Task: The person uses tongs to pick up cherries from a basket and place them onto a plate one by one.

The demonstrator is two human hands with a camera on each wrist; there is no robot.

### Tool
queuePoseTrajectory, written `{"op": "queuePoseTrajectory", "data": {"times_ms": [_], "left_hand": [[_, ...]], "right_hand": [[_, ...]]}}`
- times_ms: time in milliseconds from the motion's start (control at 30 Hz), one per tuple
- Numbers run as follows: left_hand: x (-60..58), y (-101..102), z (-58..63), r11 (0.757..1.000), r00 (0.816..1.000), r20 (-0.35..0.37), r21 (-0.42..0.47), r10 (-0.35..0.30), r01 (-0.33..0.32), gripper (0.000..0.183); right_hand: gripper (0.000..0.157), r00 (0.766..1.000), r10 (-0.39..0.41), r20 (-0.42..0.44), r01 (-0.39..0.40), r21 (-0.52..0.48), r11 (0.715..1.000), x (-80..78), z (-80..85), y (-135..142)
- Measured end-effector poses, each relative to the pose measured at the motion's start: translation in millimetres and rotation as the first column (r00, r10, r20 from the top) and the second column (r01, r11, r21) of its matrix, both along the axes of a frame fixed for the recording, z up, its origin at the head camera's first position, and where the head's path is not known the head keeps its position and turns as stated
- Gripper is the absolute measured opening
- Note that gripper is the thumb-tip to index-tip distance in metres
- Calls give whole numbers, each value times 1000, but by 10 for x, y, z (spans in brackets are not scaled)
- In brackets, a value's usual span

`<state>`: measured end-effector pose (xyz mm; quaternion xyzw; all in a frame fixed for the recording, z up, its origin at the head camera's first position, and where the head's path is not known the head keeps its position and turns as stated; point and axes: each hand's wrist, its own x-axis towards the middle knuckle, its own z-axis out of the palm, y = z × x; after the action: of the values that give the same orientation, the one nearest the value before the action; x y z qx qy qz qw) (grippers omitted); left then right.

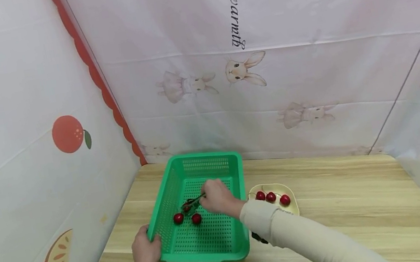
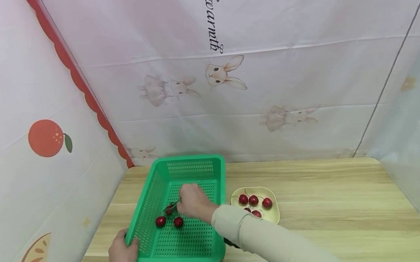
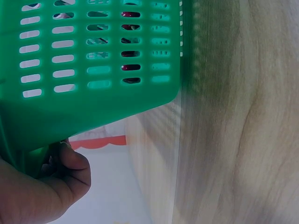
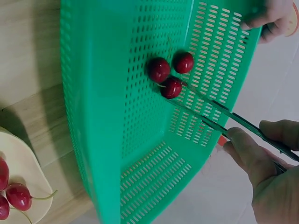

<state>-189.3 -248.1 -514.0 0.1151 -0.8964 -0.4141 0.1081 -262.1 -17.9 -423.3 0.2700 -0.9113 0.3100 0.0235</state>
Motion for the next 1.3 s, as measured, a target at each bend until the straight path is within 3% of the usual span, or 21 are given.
{"op": "queuePoseTrajectory", "data": {"times_ms": [133,400,633,833,1067,1300], "left_hand": [[-1,-1,2,1000,1000,-6,-4,4,-4,36],[-6,-10,4,1000,1000,-23,-9,0,0,36],[12,-14,-25,1000,1000,-2,-6,-7,7,37],[24,-38,-20,1000,1000,-2,-8,-6,6,37],[16,-49,-18,1000,1000,-3,-7,1,-1,37],[5,-44,-19,1000,1000,1,-8,-5,5,37]], "right_hand": [[19,1000,-9,-25,8,-34,999,-20,42,6],[24,1000,0,2,0,-48,999,0,125,52],[24,998,24,-58,-26,-44,999,62,202,196],[21,994,58,-93,-63,-52,997,146,204,354],[19,995,71,-71,-78,-99,992,243,217,600],[20,984,80,-157,-99,-118,988,364,100,874]]}}
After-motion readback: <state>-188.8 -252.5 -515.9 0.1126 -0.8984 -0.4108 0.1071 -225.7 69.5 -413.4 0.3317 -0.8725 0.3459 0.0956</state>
